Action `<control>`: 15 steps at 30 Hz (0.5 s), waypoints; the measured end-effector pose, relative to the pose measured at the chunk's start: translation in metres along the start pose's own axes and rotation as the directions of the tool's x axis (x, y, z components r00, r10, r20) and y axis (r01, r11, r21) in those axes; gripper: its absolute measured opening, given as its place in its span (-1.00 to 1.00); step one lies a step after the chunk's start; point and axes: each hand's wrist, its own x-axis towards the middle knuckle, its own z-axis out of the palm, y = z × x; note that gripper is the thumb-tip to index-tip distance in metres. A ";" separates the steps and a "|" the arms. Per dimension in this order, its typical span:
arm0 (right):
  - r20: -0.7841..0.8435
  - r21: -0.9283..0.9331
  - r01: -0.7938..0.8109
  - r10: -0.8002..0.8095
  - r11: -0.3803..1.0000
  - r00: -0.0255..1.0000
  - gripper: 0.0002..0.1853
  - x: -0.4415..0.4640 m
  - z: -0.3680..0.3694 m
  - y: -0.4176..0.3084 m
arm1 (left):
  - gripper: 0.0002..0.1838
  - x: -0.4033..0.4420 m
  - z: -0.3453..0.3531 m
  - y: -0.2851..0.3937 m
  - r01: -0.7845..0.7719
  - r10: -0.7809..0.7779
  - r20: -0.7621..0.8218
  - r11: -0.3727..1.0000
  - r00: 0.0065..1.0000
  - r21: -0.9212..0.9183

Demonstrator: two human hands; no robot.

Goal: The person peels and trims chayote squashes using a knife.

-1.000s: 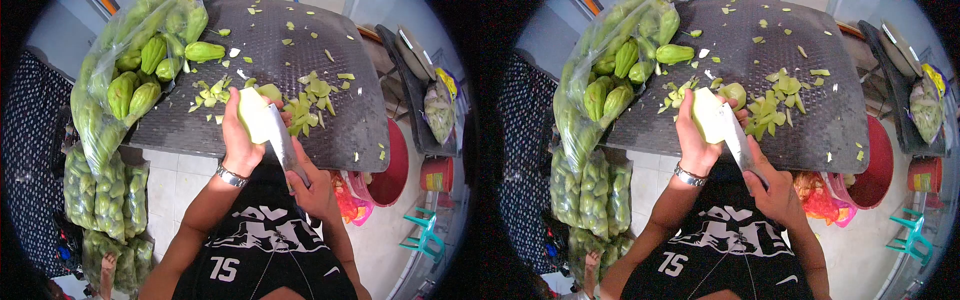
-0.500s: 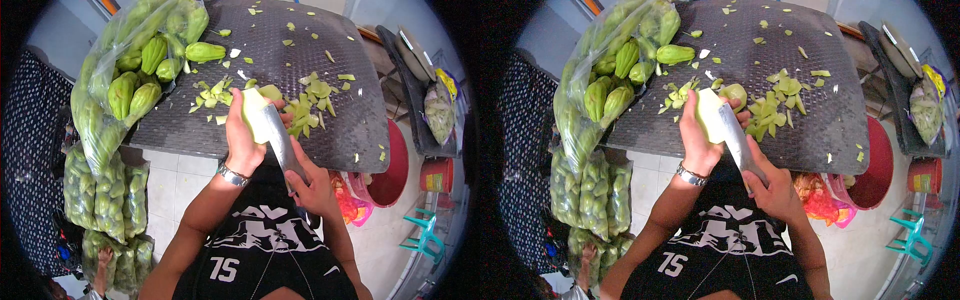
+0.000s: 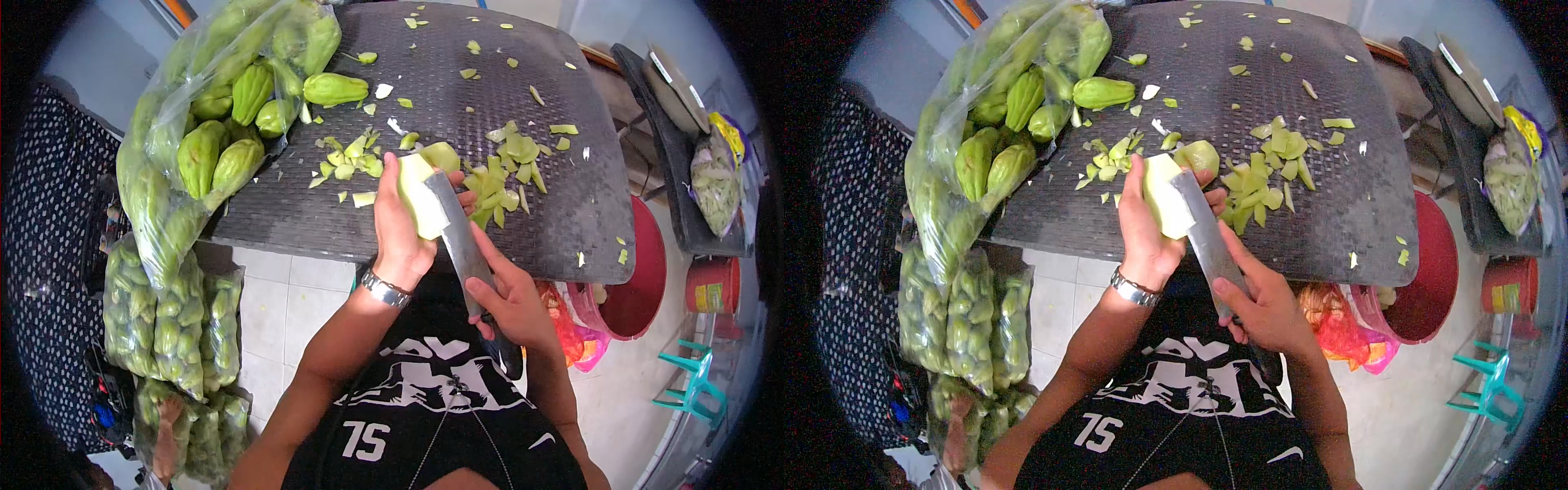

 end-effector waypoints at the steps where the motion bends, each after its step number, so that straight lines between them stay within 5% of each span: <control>1: 0.015 -0.031 -0.005 0.006 0.999 1.000 -0.17 -0.001 -0.002 0.000 | -0.25 0.000 0.001 0.001 0.013 -0.013 -0.013 1.000 1.000 -0.014; 6: 0.078 -0.150 0.023 -0.011 0.988 0.997 -0.12 -0.016 -0.010 -0.001 | -0.25 0.010 -0.017 0.004 0.021 -0.008 0.078 0.986 0.997 -0.166; 12: 0.170 0.249 0.020 -0.064 0.968 0.983 -0.19 -0.032 -0.011 -0.018 | -0.24 0.017 -0.024 0.012 -0.004 0.032 0.097 0.960 0.995 -0.281; 15: 0.054 -0.337 0.188 -0.180 0.923 0.982 -0.30 -0.029 -0.001 -0.006 | -0.24 0.007 -0.017 0.016 0.087 -0.032 0.187 0.952 0.982 -0.294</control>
